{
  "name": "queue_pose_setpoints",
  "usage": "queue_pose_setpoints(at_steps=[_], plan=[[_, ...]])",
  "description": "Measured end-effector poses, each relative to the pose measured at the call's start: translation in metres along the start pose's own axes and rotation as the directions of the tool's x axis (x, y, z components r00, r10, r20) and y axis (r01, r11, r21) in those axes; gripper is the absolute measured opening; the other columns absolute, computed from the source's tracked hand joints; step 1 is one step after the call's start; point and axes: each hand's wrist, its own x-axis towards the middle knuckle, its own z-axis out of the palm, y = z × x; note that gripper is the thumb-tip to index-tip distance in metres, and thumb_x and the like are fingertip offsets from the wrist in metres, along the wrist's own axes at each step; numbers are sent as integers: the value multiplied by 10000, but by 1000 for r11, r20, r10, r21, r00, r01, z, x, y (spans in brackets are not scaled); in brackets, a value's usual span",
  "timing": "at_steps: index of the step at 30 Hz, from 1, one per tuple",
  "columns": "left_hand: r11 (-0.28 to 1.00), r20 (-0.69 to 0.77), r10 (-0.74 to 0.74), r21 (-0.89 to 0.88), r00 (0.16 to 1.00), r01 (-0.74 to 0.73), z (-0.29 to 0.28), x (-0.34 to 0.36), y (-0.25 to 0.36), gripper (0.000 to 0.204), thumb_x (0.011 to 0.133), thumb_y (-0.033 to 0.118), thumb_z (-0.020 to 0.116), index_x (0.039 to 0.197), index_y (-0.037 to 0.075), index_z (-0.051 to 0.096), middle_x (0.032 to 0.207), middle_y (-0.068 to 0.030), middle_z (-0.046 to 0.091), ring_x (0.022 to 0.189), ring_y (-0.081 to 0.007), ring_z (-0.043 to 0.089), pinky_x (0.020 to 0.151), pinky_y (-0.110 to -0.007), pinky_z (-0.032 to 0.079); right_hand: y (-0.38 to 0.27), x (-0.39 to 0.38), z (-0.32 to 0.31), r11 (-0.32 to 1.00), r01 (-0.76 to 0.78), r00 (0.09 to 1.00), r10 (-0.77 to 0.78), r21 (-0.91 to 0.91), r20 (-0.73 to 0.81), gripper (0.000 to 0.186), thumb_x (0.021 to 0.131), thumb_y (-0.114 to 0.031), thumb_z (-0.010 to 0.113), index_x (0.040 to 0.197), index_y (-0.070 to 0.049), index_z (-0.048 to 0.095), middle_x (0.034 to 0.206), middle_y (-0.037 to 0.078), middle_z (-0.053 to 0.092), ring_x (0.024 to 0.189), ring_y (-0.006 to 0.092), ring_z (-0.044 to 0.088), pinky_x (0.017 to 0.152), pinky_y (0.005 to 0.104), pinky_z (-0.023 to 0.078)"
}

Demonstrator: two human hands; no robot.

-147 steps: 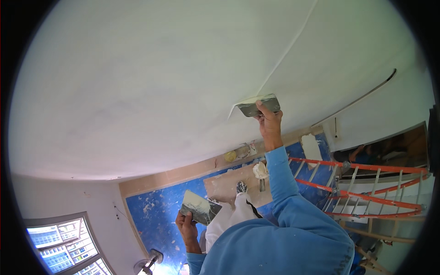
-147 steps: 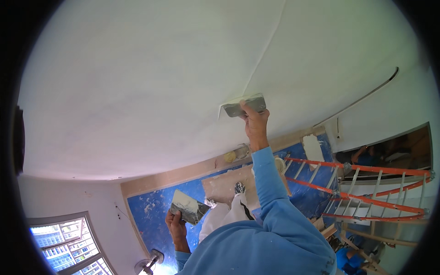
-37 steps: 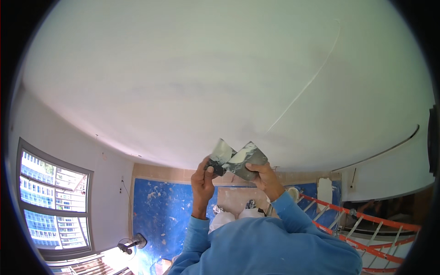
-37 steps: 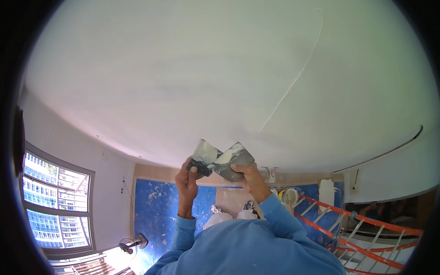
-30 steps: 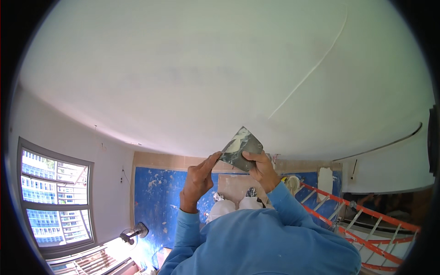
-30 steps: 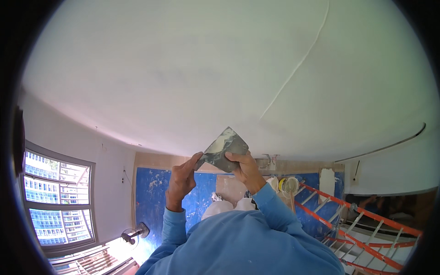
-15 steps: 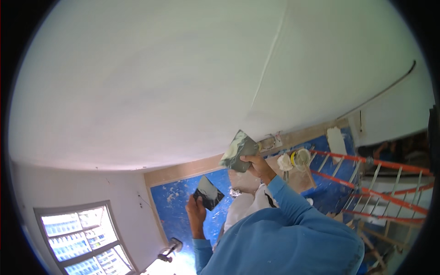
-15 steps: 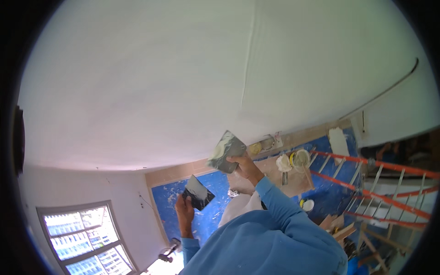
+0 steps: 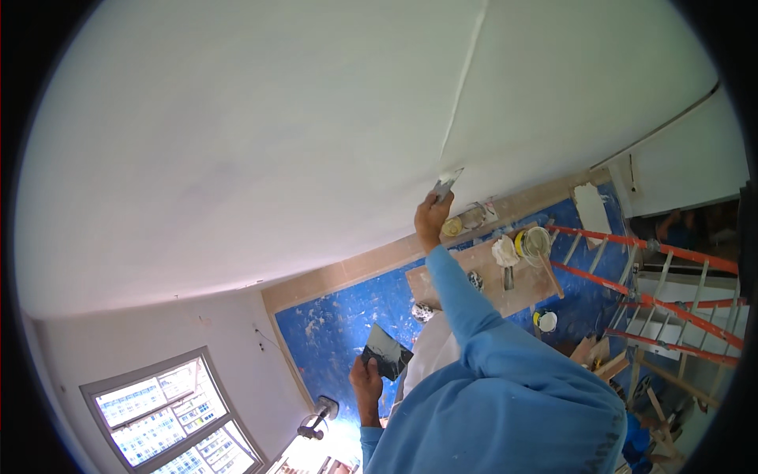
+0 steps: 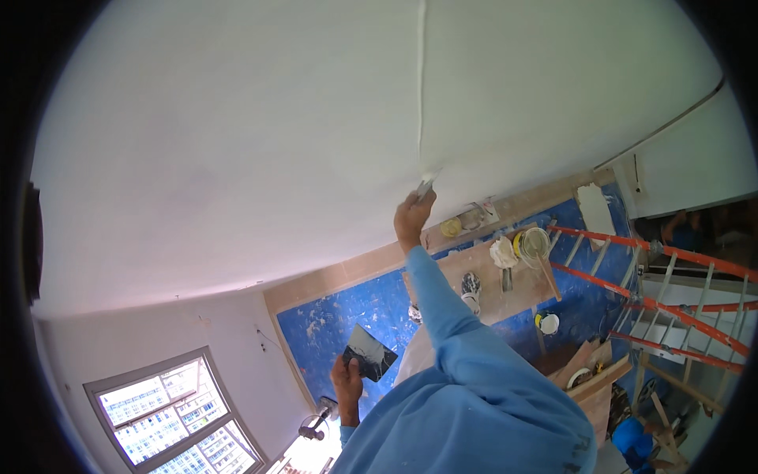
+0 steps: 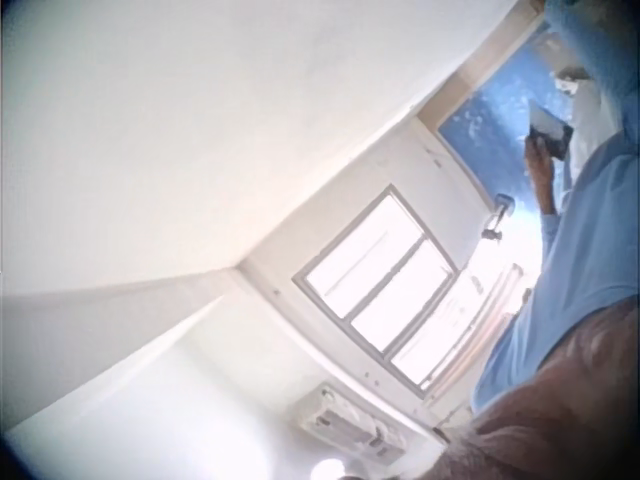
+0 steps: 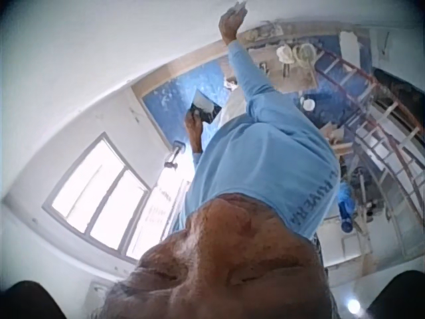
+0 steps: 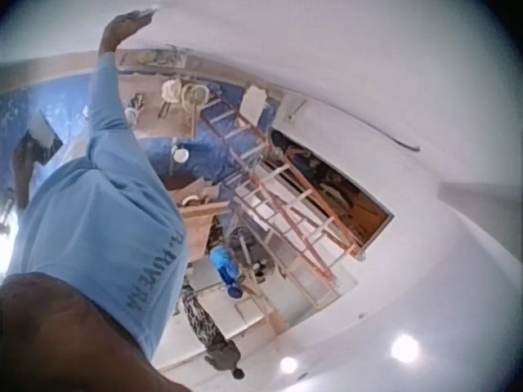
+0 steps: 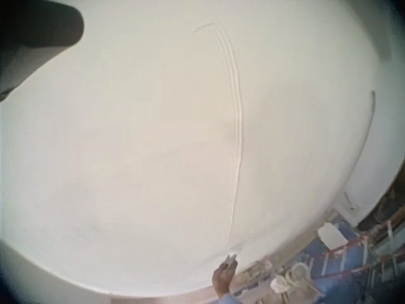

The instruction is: The person applies joint compound to a ceiling seam using a taping knife and a mud pan, then refills the knife from a bucket.

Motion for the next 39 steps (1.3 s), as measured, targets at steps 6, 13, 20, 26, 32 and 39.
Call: queue_pose_setpoints(at_steps=[6, 13, 20, 26, 32, 39], plan=[[986, -4, -165, -41, 986, 165, -15, -4, 29, 141, 933, 100, 569, 923, -39, 589, 764, -212, 660, 668, -363, 654, 609, -428, 491, -30, -63, 45, 954, 271, 918, -215, -131, 334, 553, 855, 1, 519, 1375, 138, 390, 1262, 352, 462, 1212, 475, 447, 1036, 530, 372], [997, -11, -40, -68, 999, 40, -7, 5, 22, 150, 945, 104, 568, 927, -45, 584, 750, -186, 669, 653, -281, 662, 591, -394, 489, 41, -41, -7, 841, -513, 783, 378, 170, 494, 163, 836, -145, 620, 942, -23, 647, 852, 62, 649, 768, 161, 620, 667, 343, 513], [960, -64, -128, -259, 990, 108, -5, -7, 18, 134, 952, 98, 564, 911, -27, 594, 716, -136, 659, 596, -180, 624, 533, -335, 464, 72, 48, -37, 247, -801, 523, 732, 545, 437, 217, 872, -24, 628, 1089, -40, 616, 1032, 119, 676, 934, 290, 673, 786, 446, 578], [980, -78, -116, -173, 990, 101, -5, -12, 6, 140, 952, 109, 564, 898, -18, 588, 682, -128, 639, 575, -208, 608, 530, -368, 453, 58, 57, -44, 282, -810, 576, 547, 514, 608, 367, 842, 60, 614, 1197, -19, 567, 1129, 127, 644, 1032, 326, 657, 887, 529, 563], [983, -55, -115, -152, 992, 106, 0, -8, -9, 154, 936, 123, 574, 884, -23, 575, 712, -188, 645, 599, -327, 631, 555, -425, 459, 18, 58, -43, 379, -720, 691, 470, 581, 549, 442, 796, 118, 626, 1212, -20, 565, 1123, 126, 640, 994, 305, 671, 832, 485, 594], [991, -27, -52, -121, 998, 48, 3, 6, 14, 140, 924, 105, 577, 945, -30, 602, 732, -180, 660, 629, -319, 648, 579, -411, 489, -70, 70, -61, 502, -628, 776, 348, 595, 526, 382, 792, 112, 688, 1138, -22, 594, 1074, 108, 667, 942, 250, 686, 800, 373, 604]])
